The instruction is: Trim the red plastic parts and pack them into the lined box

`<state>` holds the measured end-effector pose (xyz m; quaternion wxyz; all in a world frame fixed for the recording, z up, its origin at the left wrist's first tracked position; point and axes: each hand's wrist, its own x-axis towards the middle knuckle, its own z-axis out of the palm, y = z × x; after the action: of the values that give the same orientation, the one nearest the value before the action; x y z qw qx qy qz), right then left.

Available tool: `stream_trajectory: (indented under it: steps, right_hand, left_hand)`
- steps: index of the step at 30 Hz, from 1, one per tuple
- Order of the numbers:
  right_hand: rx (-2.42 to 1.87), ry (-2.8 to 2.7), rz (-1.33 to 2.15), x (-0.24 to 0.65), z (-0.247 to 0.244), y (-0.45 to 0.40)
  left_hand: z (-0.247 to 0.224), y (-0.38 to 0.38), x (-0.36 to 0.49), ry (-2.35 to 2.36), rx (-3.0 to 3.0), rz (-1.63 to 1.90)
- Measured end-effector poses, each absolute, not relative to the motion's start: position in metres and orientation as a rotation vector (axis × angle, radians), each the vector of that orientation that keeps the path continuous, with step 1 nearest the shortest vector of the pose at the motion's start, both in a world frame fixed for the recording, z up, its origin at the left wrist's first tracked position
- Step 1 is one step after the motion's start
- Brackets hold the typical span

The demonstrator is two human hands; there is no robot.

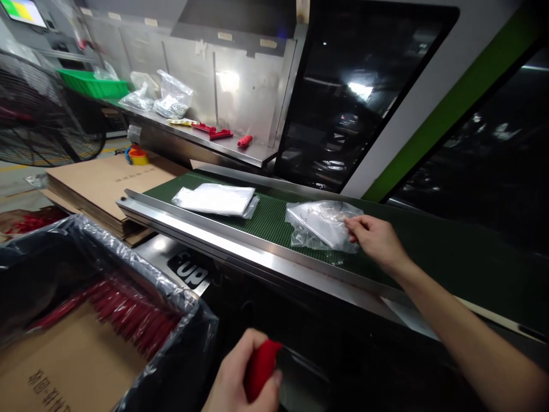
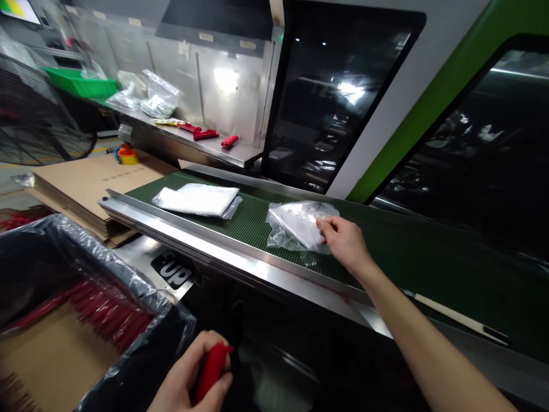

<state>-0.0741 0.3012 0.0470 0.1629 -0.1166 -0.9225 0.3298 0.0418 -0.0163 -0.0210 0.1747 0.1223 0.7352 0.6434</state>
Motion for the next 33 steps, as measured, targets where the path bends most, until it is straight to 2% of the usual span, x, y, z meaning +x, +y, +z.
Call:
stream_trajectory:
  steps: [5,11,16,22,27,33]
  right_hand:
    - [-0.328,-2.394,1.305,-0.016,0.048,0.259]
    - [-0.493,-2.284,1.396,0.041,0.039,0.222]
    - [-0.558,-2.301,1.209,0.064,0.028,0.215]
    - [-0.648,-2.23,0.966,0.085,0.013,0.219]
    - [-0.464,-2.275,0.625,0.104,0.009,0.221]
    - [-0.21,-2.292,0.395,0.117,-0.001,0.229]
  left_hand:
    - [0.008,0.02,0.017,1.589,0.177,2.006]
    - [0.01,0.054,0.016,1.108,-0.112,2.152]
    - [-0.001,0.057,0.03,1.013,-0.175,2.139]
    - [-0.007,0.059,0.039,1.122,-0.188,2.126]
    - [-0.008,0.059,0.042,1.277,-0.195,2.108]
    - [-0.008,0.059,0.045,1.358,-0.124,2.09]
